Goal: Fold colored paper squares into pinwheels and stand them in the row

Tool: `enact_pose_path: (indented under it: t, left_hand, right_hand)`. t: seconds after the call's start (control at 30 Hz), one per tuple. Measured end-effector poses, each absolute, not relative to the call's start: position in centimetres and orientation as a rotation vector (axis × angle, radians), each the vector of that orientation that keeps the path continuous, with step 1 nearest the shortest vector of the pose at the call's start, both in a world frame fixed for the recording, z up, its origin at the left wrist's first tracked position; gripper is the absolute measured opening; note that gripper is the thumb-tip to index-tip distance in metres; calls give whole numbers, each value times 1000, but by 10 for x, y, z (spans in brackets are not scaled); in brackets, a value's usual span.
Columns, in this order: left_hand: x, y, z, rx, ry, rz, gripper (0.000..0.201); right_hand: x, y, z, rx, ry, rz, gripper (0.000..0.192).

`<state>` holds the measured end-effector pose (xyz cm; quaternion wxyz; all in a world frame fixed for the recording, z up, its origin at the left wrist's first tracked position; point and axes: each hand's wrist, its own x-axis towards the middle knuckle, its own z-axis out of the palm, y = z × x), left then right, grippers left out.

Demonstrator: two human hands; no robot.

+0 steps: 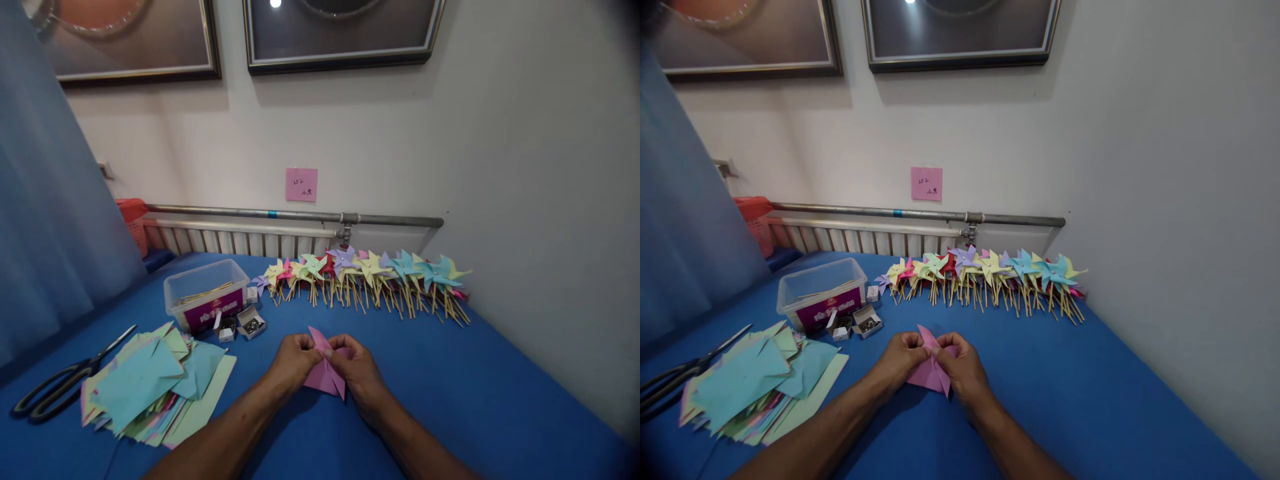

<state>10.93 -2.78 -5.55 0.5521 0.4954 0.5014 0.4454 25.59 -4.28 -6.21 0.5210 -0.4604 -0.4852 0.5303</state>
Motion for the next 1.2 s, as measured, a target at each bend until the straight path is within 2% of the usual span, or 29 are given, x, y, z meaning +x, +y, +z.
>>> enact_pose_path:
  t: [0.53, 0.8, 1.03, 1.2]
  left_hand:
    - [110, -29, -51, 1190, 1193, 1051, 31]
    - [110, -30, -55, 1218, 1210, 1068, 30]
    - [110, -30, -46, 1098, 1225, 1086, 21]
    - [110, -32, -41, 1067, 1241, 1072, 18]
  right_hand:
    - [256, -39, -67, -1145, -1146, 1233, 27]
    - [257, -41, -66, -1144, -1184, 1242, 30]
    - [255, -40, -66, -1058, -1134, 1296, 34]
    - [255, -39, -66, -1077, -1187, 1268, 30]
